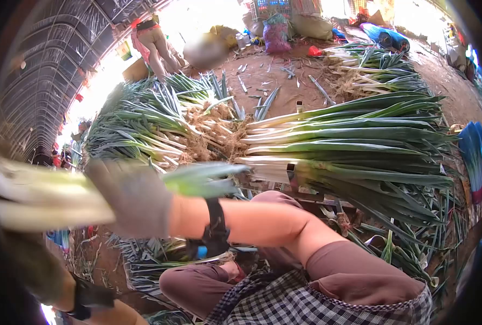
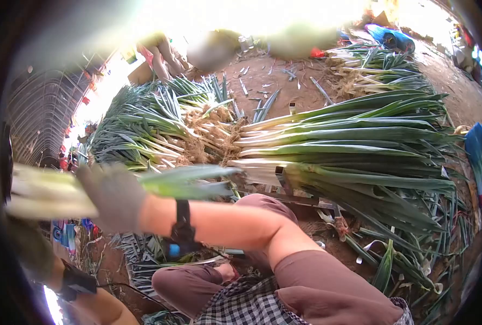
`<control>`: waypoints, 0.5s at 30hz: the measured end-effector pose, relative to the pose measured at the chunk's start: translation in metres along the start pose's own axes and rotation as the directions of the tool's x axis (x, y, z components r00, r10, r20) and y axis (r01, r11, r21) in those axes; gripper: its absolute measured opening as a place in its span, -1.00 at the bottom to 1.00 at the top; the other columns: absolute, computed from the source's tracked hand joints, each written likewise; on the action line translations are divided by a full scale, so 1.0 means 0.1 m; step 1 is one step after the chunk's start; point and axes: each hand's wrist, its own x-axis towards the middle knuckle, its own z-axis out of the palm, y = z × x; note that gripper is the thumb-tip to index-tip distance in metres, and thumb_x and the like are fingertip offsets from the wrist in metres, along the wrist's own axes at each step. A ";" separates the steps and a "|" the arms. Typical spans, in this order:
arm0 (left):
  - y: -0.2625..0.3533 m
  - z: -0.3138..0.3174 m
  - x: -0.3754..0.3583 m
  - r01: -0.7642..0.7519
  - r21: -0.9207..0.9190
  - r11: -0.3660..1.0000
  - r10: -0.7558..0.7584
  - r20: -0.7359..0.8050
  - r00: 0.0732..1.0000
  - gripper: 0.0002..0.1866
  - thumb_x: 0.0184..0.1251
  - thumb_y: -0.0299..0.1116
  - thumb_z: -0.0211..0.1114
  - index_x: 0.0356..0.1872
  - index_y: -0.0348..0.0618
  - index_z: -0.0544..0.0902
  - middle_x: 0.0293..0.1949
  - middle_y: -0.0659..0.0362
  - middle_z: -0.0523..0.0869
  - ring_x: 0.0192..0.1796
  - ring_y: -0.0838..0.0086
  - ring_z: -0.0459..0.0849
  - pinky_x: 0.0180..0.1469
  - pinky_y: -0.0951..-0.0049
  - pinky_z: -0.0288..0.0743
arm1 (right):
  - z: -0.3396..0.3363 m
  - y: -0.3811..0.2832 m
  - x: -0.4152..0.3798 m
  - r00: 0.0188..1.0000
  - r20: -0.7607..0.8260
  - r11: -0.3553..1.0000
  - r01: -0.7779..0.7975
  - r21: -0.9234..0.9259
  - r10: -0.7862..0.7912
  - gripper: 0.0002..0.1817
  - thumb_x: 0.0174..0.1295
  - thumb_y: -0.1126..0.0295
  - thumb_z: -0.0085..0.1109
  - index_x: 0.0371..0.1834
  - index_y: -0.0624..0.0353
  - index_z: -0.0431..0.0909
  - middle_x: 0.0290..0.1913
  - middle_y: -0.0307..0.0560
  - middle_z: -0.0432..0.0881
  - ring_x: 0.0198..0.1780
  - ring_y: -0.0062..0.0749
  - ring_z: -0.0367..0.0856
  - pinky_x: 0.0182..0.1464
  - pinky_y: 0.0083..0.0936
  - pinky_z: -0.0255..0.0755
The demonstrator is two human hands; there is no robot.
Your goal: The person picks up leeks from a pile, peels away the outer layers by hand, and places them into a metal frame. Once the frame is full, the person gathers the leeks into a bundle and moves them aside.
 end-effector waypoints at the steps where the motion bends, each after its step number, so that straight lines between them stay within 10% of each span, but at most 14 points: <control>1: 0.00 0.02 0.07 -0.051 -0.002 0.999 0.051 -0.048 0.998 -0.57 0.43 -0.49 0.02 0.29 -0.37 0.42 0.29 0.00 0.50 0.22 0.37 0.55 0.31 0.36 0.42 | -0.21 -0.10 0.23 0.993 -0.076 0.993 0.085 -0.077 -0.091 -0.38 -0.05 0.37 0.33 0.12 0.31 0.36 -0.15 0.23 0.62 -0.06 0.10 0.65 -0.07 -0.11 0.51; 5: -0.25 0.39 0.13 -0.183 0.086 0.979 0.195 -0.167 0.966 -0.63 0.47 -0.51 -0.06 0.19 -0.35 0.56 0.31 -0.03 0.50 0.28 0.32 0.55 0.34 0.35 0.43 | -1.18 -0.53 0.91 0.988 -0.007 0.838 0.126 -0.532 -0.153 -0.42 -0.05 0.37 0.31 0.12 0.22 0.41 -0.17 0.11 0.60 -0.10 -0.04 0.63 -0.03 -0.19 0.48; 7: -0.56 0.90 -0.05 -0.244 0.523 0.817 0.245 0.069 0.967 -0.65 0.46 -0.53 -0.03 0.15 -0.29 0.61 0.25 0.02 0.58 0.28 0.35 0.56 0.34 0.37 0.44 | -1.65 -0.57 0.79 0.977 0.099 0.628 0.197 -0.753 -0.187 -0.41 -0.06 0.38 0.30 0.13 0.22 0.40 -0.18 0.09 0.59 -0.14 -0.04 0.61 -0.06 -0.19 0.47; 9: -1.41 1.43 -0.35 -0.253 0.396 0.883 0.180 0.213 0.960 -0.65 0.39 -0.50 0.12 0.18 -0.19 0.59 0.18 0.07 0.62 0.25 0.33 0.57 0.34 0.31 0.43 | -2.09 -0.53 0.58 0.963 0.217 0.338 0.260 -0.904 -0.162 -0.39 -0.08 0.39 0.30 0.13 0.21 0.40 -0.20 0.08 0.58 -0.17 -0.05 0.60 -0.09 -0.18 0.46; 10: -1.59 1.89 -0.48 0.049 0.117 0.992 -0.079 0.260 0.962 -0.64 0.38 -0.45 0.19 0.18 -0.13 0.59 0.17 0.07 0.62 0.22 0.30 0.57 0.34 0.24 0.42 | -2.29 -0.50 0.48 0.953 0.275 0.180 0.295 -0.938 -0.131 -0.39 -0.09 0.39 0.29 0.14 0.21 0.40 -0.21 0.07 0.57 -0.19 -0.05 0.59 -0.11 -0.18 0.45; 12: -2.00 2.61 -0.80 0.225 0.126 0.966 -0.254 0.324 0.911 -0.69 0.30 -0.46 0.22 0.07 -0.15 0.63 0.02 0.05 0.69 0.08 0.27 0.64 0.20 0.29 0.48 | -2.67 -0.38 0.28 0.937 0.347 -0.085 0.343 -0.936 -0.041 -0.38 -0.11 0.40 0.29 0.14 0.21 0.40 -0.23 0.06 0.56 -0.23 -0.06 0.57 -0.14 -0.18 0.44; 15: -2.78 3.44 -1.20 0.085 0.131 0.988 -0.139 0.496 0.857 -0.75 0.23 -0.51 0.21 -0.08 -0.20 0.68 -0.09 -0.10 0.71 -0.04 -0.03 0.67 0.07 0.14 0.55 | -3.17 -0.15 0.03 0.922 0.366 -0.304 0.388 -0.870 0.129 -0.36 -0.13 0.41 0.28 0.15 0.20 0.40 -0.25 0.04 0.54 -0.29 -0.07 0.54 -0.18 -0.17 0.42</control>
